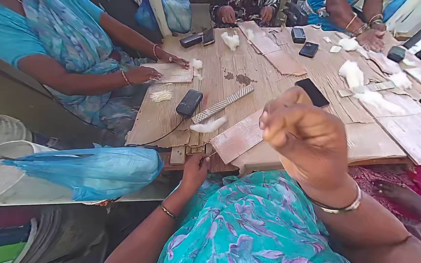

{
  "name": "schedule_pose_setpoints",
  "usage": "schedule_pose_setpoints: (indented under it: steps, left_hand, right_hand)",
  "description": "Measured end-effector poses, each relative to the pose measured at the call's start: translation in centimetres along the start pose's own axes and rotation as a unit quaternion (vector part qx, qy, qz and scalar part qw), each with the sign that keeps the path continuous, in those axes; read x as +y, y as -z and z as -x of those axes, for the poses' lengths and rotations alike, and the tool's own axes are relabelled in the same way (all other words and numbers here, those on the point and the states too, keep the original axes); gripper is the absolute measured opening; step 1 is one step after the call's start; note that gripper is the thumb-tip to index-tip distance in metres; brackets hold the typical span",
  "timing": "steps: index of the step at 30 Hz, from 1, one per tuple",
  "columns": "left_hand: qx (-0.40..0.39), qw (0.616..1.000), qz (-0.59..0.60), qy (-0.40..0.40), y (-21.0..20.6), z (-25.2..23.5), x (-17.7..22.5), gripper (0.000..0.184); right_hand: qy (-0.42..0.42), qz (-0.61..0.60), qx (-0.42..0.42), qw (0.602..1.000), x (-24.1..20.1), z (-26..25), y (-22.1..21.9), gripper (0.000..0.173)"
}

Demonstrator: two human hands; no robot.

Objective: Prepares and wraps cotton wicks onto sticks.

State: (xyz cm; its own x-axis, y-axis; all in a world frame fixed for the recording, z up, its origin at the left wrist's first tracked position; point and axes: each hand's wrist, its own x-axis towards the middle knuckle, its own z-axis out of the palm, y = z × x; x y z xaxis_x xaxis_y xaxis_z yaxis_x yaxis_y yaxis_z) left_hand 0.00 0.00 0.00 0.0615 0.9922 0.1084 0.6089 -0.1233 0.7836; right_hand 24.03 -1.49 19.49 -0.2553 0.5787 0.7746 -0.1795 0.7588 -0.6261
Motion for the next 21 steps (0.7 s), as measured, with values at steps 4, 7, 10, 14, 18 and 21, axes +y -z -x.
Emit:
schedule_pose_setpoints:
  steps: [4,7,10,14,18,21]
  left_hand:
    - [0.063,0.992,0.079,0.08,0.5,-3.5,-1.1,0.028]
    - [0.076,0.987,0.09,0.112,0.6,-6.9,-0.5,0.022]
    - [0.085,0.991,0.061,0.085,-0.8,-10.7,-0.9,0.022]
    - [0.066,0.998,-0.006,0.021,-2.1,-14.3,0.1,0.032]
    - [0.021,0.998,-0.057,0.034,-2.9,-15.8,0.5,0.037]
    - [0.003,0.993,-0.102,0.054,-3.6,-16.2,-0.3,0.036]
  right_hand:
    - [-0.169,0.217,0.03,0.961,11.2,0.3,2.2,0.017]
    - [-0.259,0.354,-0.065,0.896,19.2,1.0,3.0,0.025]
    - [-0.293,0.409,-0.141,0.853,24.2,1.5,2.6,0.029]
    - [-0.274,0.436,-0.186,0.837,26.8,1.2,1.6,0.033]
    - [-0.287,0.429,-0.185,0.836,27.9,1.2,1.1,0.027]
    - [-0.289,0.454,-0.189,0.822,28.3,1.5,0.8,0.015]
